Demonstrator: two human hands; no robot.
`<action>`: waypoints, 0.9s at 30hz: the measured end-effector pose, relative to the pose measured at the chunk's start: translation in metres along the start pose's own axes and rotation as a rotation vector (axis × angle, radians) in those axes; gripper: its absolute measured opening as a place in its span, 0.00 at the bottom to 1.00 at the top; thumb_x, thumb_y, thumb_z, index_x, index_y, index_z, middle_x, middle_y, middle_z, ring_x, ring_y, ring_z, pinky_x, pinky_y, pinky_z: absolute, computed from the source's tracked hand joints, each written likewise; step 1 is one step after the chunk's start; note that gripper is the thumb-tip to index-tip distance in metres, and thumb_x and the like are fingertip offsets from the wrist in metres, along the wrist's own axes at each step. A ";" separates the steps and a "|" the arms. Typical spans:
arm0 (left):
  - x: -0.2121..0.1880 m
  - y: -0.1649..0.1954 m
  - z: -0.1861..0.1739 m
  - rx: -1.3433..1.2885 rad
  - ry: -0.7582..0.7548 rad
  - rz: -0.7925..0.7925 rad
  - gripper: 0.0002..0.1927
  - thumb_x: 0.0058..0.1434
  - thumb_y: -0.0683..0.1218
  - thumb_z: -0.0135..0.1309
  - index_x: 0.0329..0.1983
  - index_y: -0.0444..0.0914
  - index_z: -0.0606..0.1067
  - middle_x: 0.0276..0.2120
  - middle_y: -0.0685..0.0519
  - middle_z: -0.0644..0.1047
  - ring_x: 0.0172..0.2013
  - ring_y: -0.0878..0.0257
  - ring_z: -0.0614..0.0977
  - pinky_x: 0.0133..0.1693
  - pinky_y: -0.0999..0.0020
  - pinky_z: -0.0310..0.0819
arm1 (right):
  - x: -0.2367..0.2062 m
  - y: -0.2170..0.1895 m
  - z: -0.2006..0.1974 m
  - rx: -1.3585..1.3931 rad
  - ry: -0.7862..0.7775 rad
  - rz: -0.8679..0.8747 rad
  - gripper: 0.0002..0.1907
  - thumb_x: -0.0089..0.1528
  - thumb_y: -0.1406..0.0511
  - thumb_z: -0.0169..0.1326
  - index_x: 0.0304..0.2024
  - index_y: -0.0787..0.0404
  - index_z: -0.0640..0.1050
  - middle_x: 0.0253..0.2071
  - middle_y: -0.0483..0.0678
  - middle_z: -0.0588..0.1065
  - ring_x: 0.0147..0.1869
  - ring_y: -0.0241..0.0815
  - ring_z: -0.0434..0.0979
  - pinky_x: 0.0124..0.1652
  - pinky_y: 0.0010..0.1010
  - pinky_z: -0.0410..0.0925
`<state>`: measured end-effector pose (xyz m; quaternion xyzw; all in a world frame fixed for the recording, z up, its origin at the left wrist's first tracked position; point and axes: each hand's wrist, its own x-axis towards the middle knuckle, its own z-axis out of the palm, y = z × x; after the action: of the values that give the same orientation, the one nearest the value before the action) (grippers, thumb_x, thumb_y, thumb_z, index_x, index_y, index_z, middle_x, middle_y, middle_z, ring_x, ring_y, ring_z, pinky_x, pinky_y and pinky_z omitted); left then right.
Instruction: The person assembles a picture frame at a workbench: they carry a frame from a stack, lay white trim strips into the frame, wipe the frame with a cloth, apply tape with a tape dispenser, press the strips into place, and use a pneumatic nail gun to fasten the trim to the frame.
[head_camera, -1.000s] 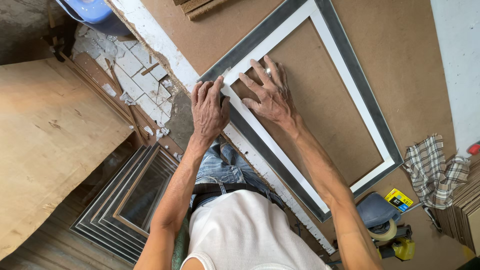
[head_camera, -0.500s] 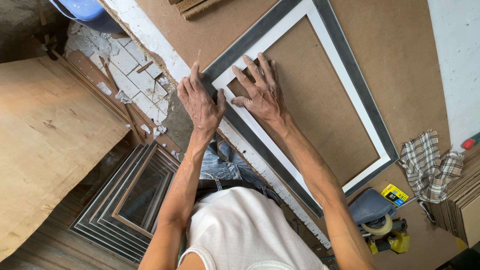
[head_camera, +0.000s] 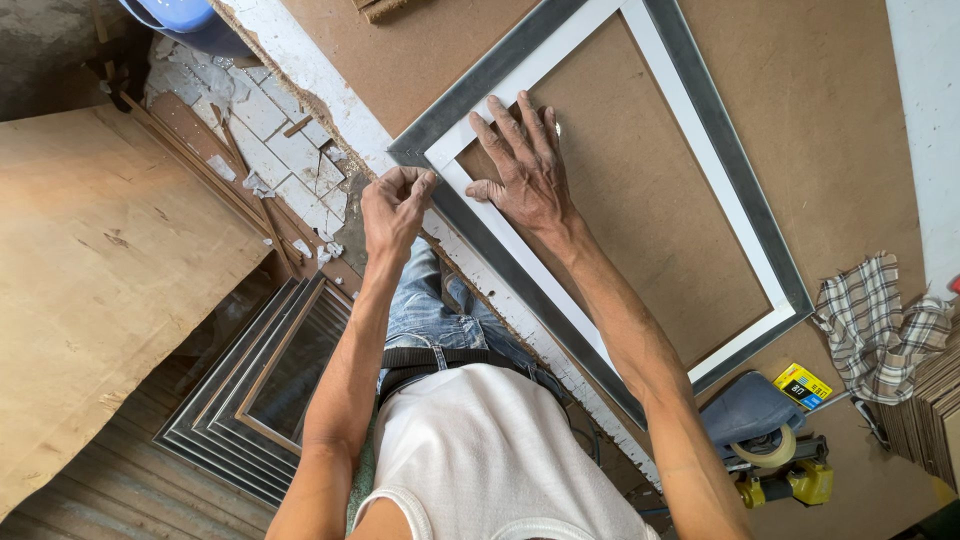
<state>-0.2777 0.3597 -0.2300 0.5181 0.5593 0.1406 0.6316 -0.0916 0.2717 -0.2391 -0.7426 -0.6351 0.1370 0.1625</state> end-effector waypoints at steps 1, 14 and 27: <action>0.003 0.002 0.000 0.006 -0.001 0.005 0.11 0.64 0.49 0.63 0.36 0.36 0.83 0.22 0.56 0.80 0.21 0.73 0.75 0.23 0.76 0.67 | 0.001 -0.002 -0.001 -0.001 -0.018 0.011 0.49 0.53 0.42 0.66 0.73 0.40 0.64 0.77 0.49 0.57 0.80 0.63 0.46 0.73 0.69 0.45; 0.012 0.006 0.002 0.179 0.002 -0.050 0.10 0.61 0.49 0.63 0.36 0.37 0.84 0.22 0.53 0.83 0.23 0.69 0.84 0.28 0.74 0.78 | -0.008 0.010 0.019 0.008 -0.063 -0.006 0.32 0.53 0.49 0.69 0.60 0.26 0.77 0.77 0.52 0.56 0.81 0.66 0.41 0.73 0.72 0.44; 0.011 0.011 0.000 0.184 -0.003 -0.044 0.10 0.61 0.49 0.64 0.36 0.37 0.84 0.22 0.53 0.83 0.24 0.69 0.85 0.29 0.72 0.78 | 0.001 -0.004 0.008 -0.095 -0.041 -0.089 0.16 0.53 0.52 0.68 0.45 0.35 0.86 0.65 0.53 0.67 0.71 0.63 0.57 0.61 0.68 0.58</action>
<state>-0.2691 0.3728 -0.2274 0.5619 0.5800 0.0738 0.5852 -0.0978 0.2738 -0.2445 -0.7175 -0.6765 0.1146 0.1202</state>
